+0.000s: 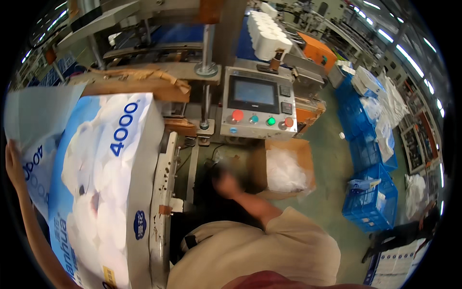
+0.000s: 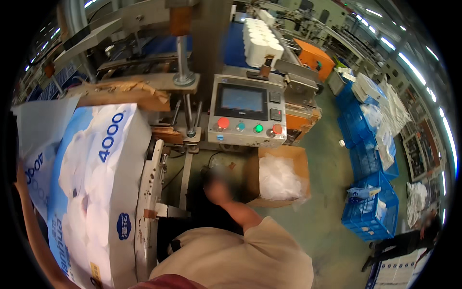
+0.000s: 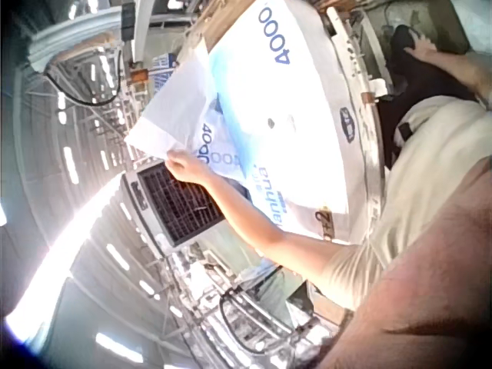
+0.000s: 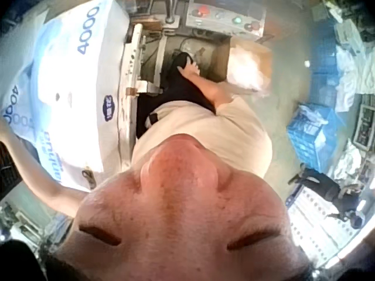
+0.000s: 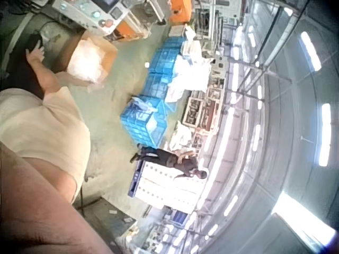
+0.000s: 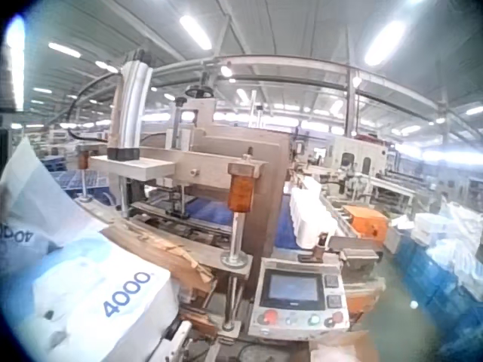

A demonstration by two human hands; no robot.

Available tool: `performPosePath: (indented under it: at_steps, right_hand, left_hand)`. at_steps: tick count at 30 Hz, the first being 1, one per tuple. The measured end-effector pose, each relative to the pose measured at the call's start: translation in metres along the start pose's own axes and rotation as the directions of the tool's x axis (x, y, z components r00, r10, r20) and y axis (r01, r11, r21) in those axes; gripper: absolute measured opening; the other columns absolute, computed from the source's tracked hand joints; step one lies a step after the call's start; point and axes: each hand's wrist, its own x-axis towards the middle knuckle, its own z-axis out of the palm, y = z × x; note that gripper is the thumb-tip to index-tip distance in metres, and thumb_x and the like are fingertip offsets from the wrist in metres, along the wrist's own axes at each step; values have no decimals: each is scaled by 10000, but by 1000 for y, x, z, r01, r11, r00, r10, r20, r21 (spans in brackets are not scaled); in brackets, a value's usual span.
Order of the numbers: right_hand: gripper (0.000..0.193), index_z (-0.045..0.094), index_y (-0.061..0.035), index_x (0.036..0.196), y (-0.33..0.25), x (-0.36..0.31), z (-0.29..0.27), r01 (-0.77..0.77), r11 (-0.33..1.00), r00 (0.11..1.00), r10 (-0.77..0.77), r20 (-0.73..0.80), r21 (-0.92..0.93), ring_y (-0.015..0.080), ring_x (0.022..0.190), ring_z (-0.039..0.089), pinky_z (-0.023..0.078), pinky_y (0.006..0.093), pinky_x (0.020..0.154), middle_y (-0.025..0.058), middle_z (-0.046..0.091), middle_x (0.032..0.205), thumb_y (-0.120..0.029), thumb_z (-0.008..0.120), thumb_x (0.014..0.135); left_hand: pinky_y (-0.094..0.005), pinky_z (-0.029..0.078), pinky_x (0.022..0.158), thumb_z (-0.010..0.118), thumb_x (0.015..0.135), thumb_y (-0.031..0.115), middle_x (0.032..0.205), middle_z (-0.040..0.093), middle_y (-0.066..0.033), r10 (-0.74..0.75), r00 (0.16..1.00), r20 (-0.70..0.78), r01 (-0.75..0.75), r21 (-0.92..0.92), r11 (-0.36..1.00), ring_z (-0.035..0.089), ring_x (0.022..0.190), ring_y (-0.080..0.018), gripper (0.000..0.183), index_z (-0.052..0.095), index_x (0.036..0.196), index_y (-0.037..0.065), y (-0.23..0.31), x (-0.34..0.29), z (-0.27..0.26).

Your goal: The person places bundles of paper rolls into a large plastic bag by hand and then feeds the bag into a packaging machine for sealing.

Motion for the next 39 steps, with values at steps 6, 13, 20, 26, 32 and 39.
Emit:
performPosePath:
  at_steps: [6,13,20,26,32,39]
  right_hand:
    - [303,614,18,1061,58,-30,60,215,970,977,-212,-38,112,446,967,569,485,514,859,296,573,1071,-222,619,876]
    - [586,503,55,1247,61,-36,67,97,990,993,-104,57,106,434,1082,553,440,475,956,275,553,1207,-267,716,805]
    - [442,550,64,1196,-33,18,-40,-263,706,945,49,325,658,305,1023,616,485,402,898,217,624,1127,-268,635,918]
    - [935,283,59,1440,-156,89,-219,-750,-347,660,-434,613,563,415,1258,471,467,592,927,244,380,1453,-715,254,917]
    - [214,570,3,1117,-96,85,-197,-642,441,652,-117,749,628,134,807,597,484,281,765,68,641,953,-101,583,930]
    - [269,598,-85,1047,-24,111,-214,-262,764,905,-18,425,590,127,696,504,394,296,637,26,555,780,-328,560,940]
  left_hand:
    - [-208,428,790,506,1008,349,896,636,-9,-22,997,70,42,-307,951,553,841,-78,371,655,1120,28,123,-12,-6]
    - [-199,385,653,514,1003,356,779,589,-7,22,997,69,4,-358,934,460,707,-62,358,655,1093,39,182,-51,-10]
    - [-337,492,571,575,944,183,747,656,-112,461,839,289,-401,-245,883,632,621,-230,171,658,1054,82,272,-89,-7]
    - [-399,521,566,629,744,146,718,649,-85,769,251,588,-546,-570,614,651,667,-310,123,640,854,94,369,-170,13]
    - [-482,493,748,448,944,501,834,679,-133,833,141,535,-280,-785,552,655,824,-324,493,707,880,86,404,-229,38]
    - [-805,139,971,331,979,528,1522,283,-171,368,683,631,-302,-215,929,210,1431,-378,564,354,1463,240,266,-269,88]
